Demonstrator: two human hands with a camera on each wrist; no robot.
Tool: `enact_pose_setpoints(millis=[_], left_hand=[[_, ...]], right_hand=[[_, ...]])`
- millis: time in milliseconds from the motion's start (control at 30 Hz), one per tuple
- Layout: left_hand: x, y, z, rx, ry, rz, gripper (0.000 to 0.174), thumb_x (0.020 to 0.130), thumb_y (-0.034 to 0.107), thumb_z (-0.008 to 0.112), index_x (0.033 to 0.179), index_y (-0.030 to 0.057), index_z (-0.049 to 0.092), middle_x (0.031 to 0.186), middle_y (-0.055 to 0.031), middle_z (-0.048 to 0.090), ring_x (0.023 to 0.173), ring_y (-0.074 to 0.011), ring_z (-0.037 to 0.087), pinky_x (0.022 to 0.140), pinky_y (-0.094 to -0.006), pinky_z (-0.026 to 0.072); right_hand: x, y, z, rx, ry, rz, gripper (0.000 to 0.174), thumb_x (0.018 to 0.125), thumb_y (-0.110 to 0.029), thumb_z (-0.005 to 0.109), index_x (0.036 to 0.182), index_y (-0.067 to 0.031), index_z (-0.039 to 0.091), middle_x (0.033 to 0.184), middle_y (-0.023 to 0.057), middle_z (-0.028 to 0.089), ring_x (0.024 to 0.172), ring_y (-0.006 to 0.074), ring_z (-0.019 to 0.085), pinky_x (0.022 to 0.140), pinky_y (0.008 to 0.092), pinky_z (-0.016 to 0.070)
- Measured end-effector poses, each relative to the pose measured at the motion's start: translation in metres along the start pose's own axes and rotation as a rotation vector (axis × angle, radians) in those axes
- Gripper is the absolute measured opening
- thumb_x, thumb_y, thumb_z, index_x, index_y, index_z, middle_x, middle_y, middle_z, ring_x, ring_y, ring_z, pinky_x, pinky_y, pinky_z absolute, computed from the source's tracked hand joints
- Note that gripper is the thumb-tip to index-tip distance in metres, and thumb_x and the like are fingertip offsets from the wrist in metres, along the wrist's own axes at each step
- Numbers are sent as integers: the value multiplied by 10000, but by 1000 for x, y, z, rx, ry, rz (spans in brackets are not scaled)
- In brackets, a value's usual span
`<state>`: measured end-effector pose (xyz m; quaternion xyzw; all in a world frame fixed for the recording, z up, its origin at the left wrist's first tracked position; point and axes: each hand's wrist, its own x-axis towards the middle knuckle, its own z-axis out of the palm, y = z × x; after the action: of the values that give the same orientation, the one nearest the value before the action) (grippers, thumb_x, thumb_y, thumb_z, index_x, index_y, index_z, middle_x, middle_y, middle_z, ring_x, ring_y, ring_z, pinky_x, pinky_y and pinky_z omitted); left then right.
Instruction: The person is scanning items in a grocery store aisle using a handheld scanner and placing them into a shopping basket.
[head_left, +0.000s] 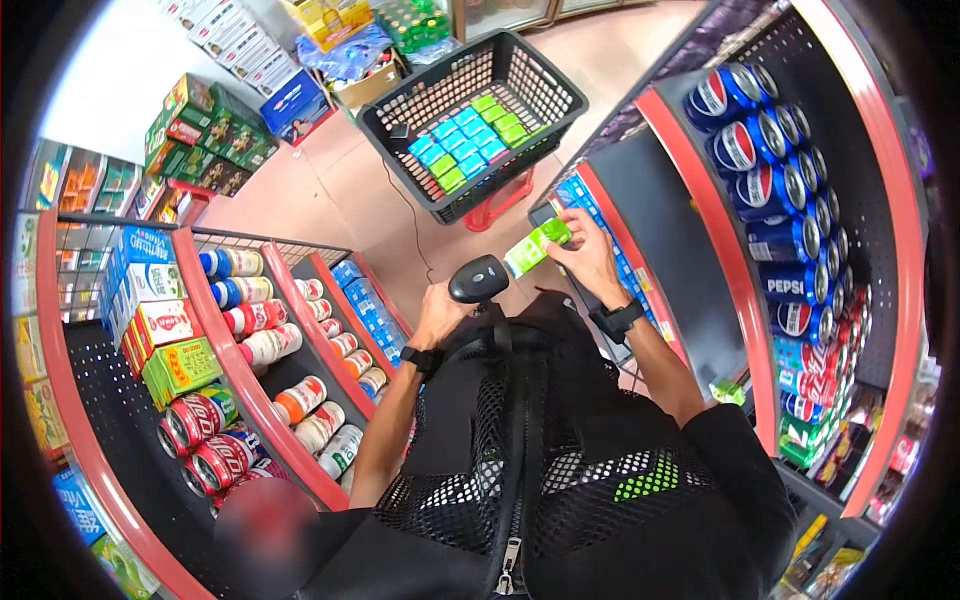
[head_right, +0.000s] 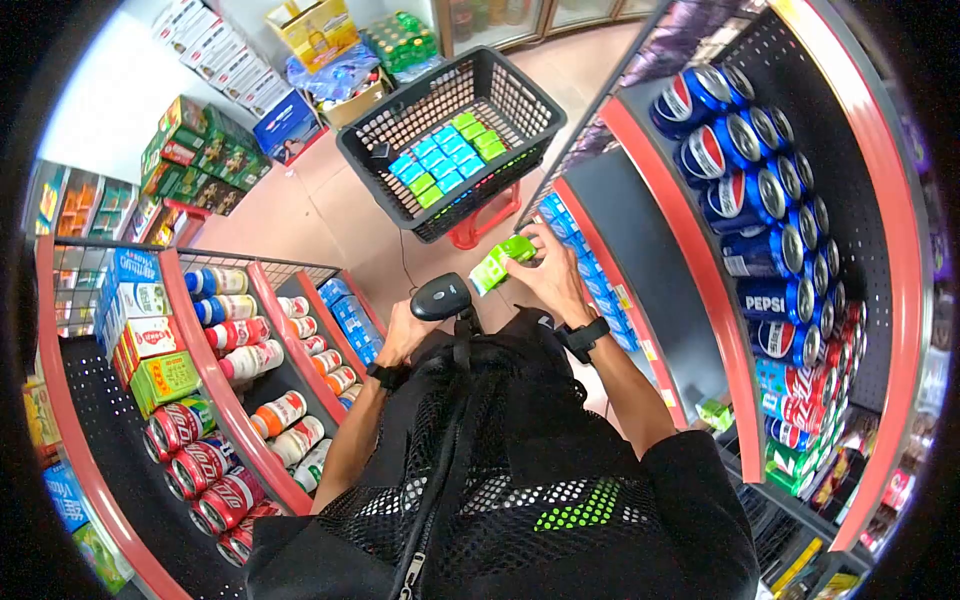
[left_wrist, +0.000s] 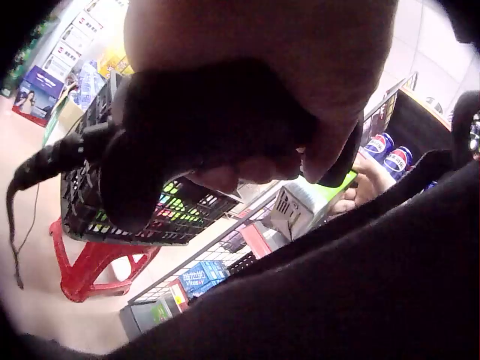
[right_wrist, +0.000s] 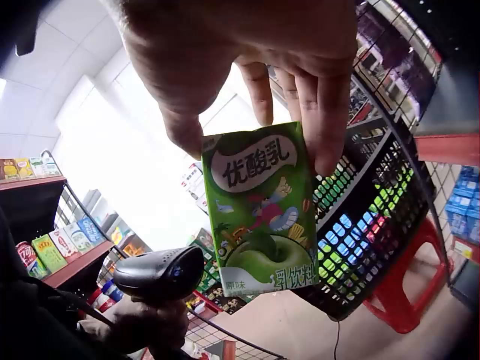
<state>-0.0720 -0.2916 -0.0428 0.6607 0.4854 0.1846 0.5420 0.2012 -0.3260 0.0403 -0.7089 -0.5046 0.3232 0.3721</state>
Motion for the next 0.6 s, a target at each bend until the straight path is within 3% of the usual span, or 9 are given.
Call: enact_pose_setpoints(millis=[67,167,233,300,367,467,533,600], left_hand=[[6,-13,-1,-64,109,100,244,725,211,745,813,-9,688,672,-136,686,627,-234,676,634,-363,522],[11,-14,-14,-91,50,71,243,727,212,742,778,-17,680,659,-140,682,622,-240,677,617,-386,513],[15,-11,-16,-61,89,90,244,728,211,742,772,-20,677,649,-134,680,614,-235,674,611,-381,512],[14,-8,-20,-21,115,94,246,729,210,743,766,-24,674,640,-127,679,607,-230,670,606,-376,511],[17,-5,-23,-176,65,-41,246,732,191,753,822,-27,684,710,-132,704,662,-219,688,642,-358,526],[26,-15,-17,-263,164,35,260,739,161,760,913,-21,694,815,-146,725,753,-208,707,704,-337,542],[33,-11,-24,-266,152,19,278,742,148,762,950,-22,692,859,-149,729,792,-201,710,729,-331,545],[40,-1,-31,-266,137,0,299,746,136,764,987,-23,690,902,-153,732,831,-193,712,754,-325,547]], right_hand=[[10,-9,7,-2,-14,-5,427,772,-84,770,1133,-29,549,917,98,671,803,158,680,704,287,547],[24,-15,16,34,-42,-1,419,780,-66,765,1133,-15,546,923,99,673,792,144,680,699,273,547],[36,-19,22,71,-54,-4,454,748,-186,810,1106,-35,575,908,120,679,782,217,696,683,327,548],[50,-23,26,62,-82,2,453,750,-189,806,1107,-33,575,926,121,690,789,216,698,698,324,552],[68,-44,21,-113,-68,-76,448,751,-182,801,1111,-37,577,934,121,700,788,214,697,699,329,553],[109,-52,19,-189,-56,-148,467,743,-240,792,1108,-41,580,934,143,698,789,251,692,698,351,543],[143,-58,18,-310,-33,-176,499,728,-314,782,1093,-40,581,924,165,688,802,320,678,714,385,530],[186,-58,16,-327,-40,-218,509,726,-323,780,1100,-43,580,927,174,687,812,335,675,725,400,530]])
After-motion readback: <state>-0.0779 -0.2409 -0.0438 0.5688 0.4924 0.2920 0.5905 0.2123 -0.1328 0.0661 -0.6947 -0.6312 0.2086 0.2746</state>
